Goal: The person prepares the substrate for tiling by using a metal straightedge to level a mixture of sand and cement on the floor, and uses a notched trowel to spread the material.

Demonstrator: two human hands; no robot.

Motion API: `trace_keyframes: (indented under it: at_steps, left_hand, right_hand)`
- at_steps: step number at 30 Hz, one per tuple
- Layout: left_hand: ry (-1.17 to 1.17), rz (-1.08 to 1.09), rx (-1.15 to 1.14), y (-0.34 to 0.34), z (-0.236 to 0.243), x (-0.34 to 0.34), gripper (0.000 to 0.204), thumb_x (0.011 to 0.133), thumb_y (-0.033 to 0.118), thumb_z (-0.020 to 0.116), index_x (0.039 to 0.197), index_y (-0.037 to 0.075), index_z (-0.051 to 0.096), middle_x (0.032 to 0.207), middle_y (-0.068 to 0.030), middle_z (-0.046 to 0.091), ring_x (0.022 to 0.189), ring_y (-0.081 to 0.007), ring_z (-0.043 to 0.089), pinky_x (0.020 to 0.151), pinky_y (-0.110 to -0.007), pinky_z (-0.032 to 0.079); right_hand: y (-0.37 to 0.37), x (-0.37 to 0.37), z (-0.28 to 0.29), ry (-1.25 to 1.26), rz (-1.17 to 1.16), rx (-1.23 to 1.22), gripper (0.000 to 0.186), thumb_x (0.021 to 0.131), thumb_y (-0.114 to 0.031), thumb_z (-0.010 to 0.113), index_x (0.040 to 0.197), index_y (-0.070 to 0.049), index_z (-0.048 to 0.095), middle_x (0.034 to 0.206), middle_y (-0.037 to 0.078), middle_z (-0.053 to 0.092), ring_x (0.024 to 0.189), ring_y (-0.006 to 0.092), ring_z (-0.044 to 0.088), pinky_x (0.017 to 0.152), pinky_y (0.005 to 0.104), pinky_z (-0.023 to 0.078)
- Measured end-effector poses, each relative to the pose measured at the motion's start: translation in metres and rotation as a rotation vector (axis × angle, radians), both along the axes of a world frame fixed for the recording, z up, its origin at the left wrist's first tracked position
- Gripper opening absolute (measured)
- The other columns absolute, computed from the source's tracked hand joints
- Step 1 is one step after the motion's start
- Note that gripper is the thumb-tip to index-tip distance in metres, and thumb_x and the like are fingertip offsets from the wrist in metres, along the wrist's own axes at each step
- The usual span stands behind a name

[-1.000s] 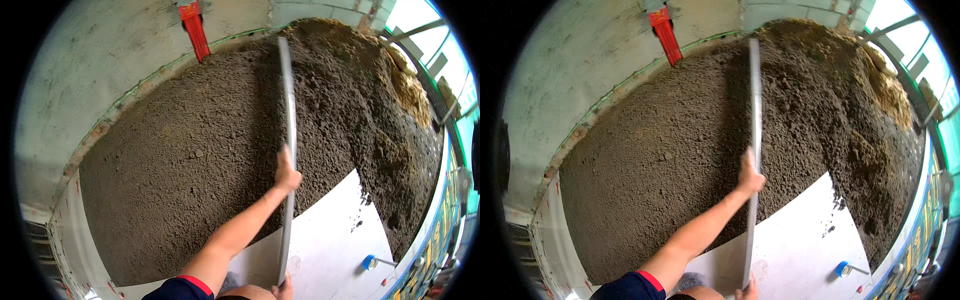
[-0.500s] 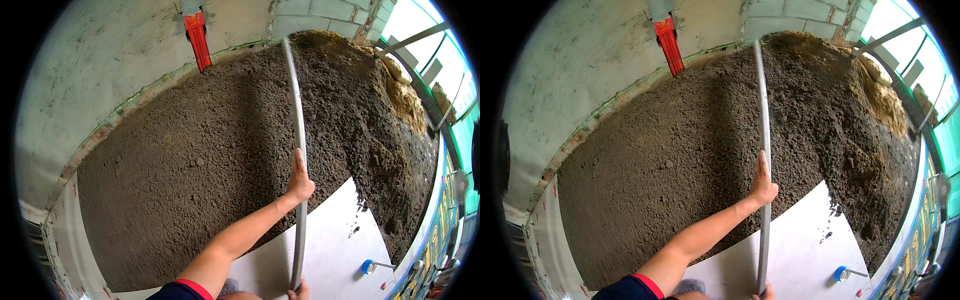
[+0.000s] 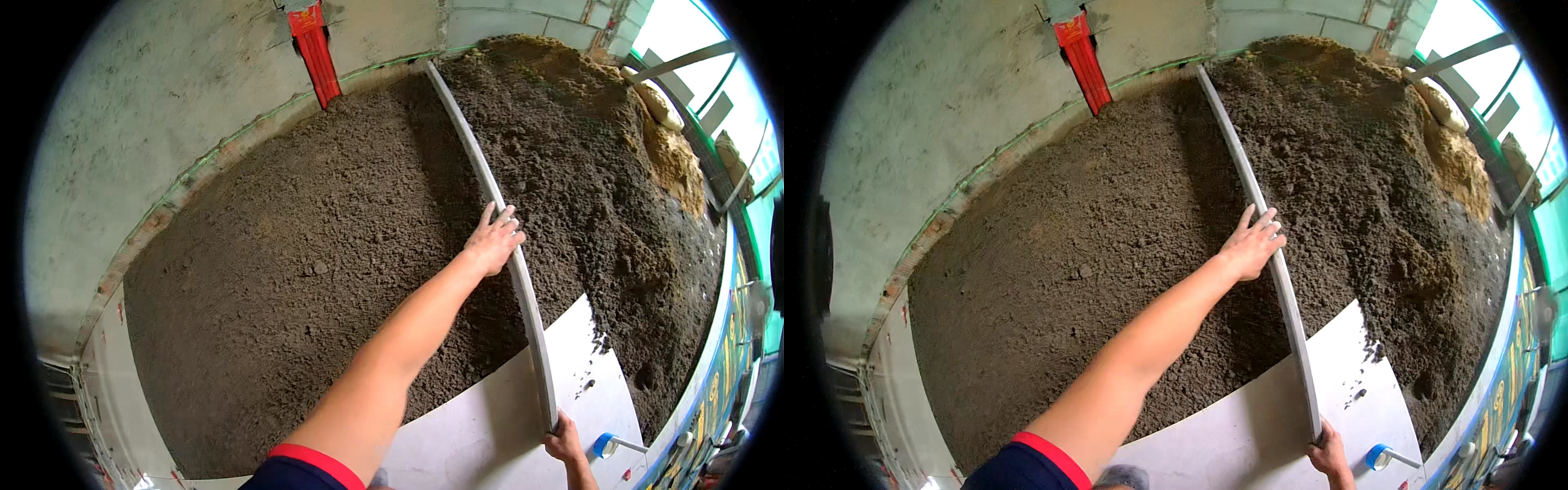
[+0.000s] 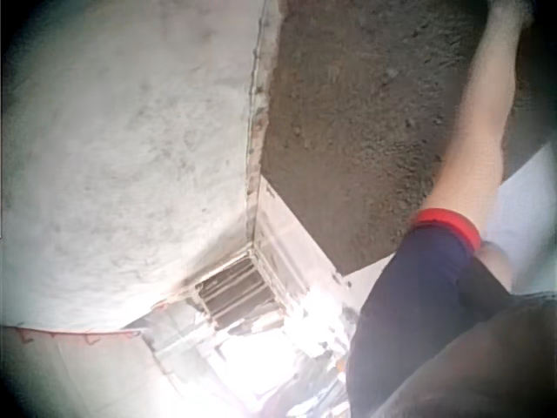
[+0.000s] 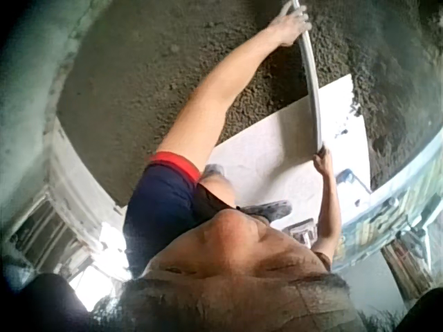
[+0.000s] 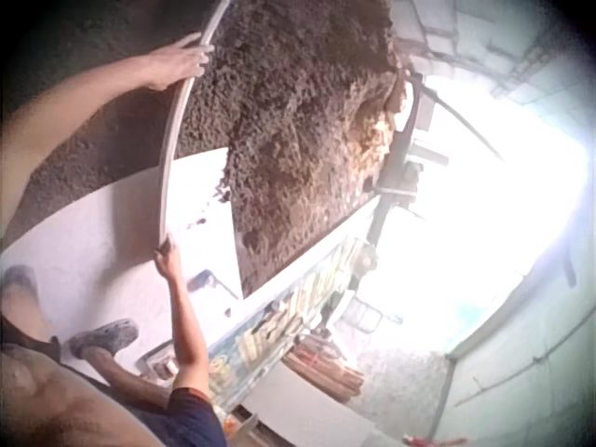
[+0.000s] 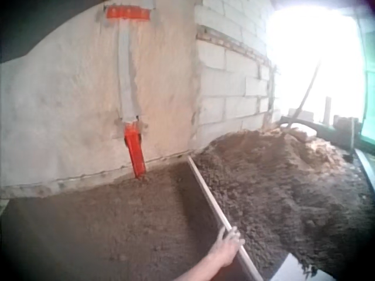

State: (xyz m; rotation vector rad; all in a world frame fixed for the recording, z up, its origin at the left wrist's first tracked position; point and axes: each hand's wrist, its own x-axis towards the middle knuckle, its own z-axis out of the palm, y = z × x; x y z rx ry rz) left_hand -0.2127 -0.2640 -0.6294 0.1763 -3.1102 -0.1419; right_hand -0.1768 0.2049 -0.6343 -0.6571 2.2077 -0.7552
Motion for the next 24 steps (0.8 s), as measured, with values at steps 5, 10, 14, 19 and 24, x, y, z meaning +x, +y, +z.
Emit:
trace_keyframes:
  at_steps: [5, 10, 14, 19, 24]
  left_hand:
    - [0.144, 0.008, 0.070, 0.008, -0.025, -0.007, 0.032, 0.084, 0.003, 0.056, 0.116, 0.006, 0.052, 0.125, -0.0128, 0.051, 0.136, -0.0301, 0.041, 0.124, -0.050, 0.011]
    - [0.399, -0.001, 0.201, 0.022, -0.039, 0.035, 0.020, 0.080, 0.002, 0.060, 0.099, 0.006, 0.057, 0.108, -0.0116, 0.056, 0.117, -0.0302, 0.052, 0.122, -0.050, 0.019]
    - [0.529, 0.067, 0.288, 0.051, -0.040, 0.080, 0.016, 0.076, -0.001, 0.058, 0.092, 0.005, 0.059, 0.097, -0.0131, 0.055, 0.112, -0.0342, 0.052, 0.119, -0.051, 0.021]
    - [0.536, 0.026, 0.331, 0.097, -0.041, 0.080, 0.011, 0.076, -0.003, 0.059, 0.081, 0.006, 0.056, 0.090, -0.0102, 0.056, 0.102, -0.0316, 0.053, 0.117, -0.052, 0.024]
    - [0.534, -0.063, 0.238, 0.063, -0.037, -0.007, 0.020, 0.080, -0.012, 0.051, 0.083, 0.007, 0.058, 0.092, -0.0112, 0.057, 0.105, -0.0301, 0.055, 0.122, -0.051, 0.020]
  right_hand:
    - [-0.006, -0.003, 0.018, -0.111, 0.050, 0.061, 0.053, 0.066, 0.000, 0.062, 0.119, -0.001, 0.061, 0.095, 0.010, 0.065, 0.087, 0.0182, 0.060, 0.079, 0.0318, 0.049]
    - [0.019, -0.005, 0.027, -0.223, 0.081, 0.215, 0.055, 0.065, 0.000, 0.063, 0.120, -0.004, 0.064, 0.093, 0.008, 0.067, 0.078, 0.0149, 0.060, 0.072, 0.0302, 0.051]
    - [0.050, 0.013, 0.025, -0.121, 0.142, 0.127, 0.066, 0.064, 0.001, 0.063, 0.129, -0.009, 0.062, 0.139, 0.017, 0.058, 0.102, 0.0216, 0.069, 0.081, 0.0317, 0.054]
    - [0.087, 0.048, 0.021, 0.067, 0.022, 0.143, 0.062, 0.067, 0.001, 0.063, 0.129, -0.006, 0.061, 0.130, 0.019, 0.063, 0.111, 0.0365, 0.065, 0.092, 0.0374, 0.052]
    - [0.054, 0.024, 0.009, 0.298, -0.051, 0.086, 0.063, 0.069, 0.004, 0.063, 0.131, -0.006, 0.059, 0.130, 0.019, 0.062, 0.114, 0.0411, 0.061, 0.097, 0.0433, 0.050]
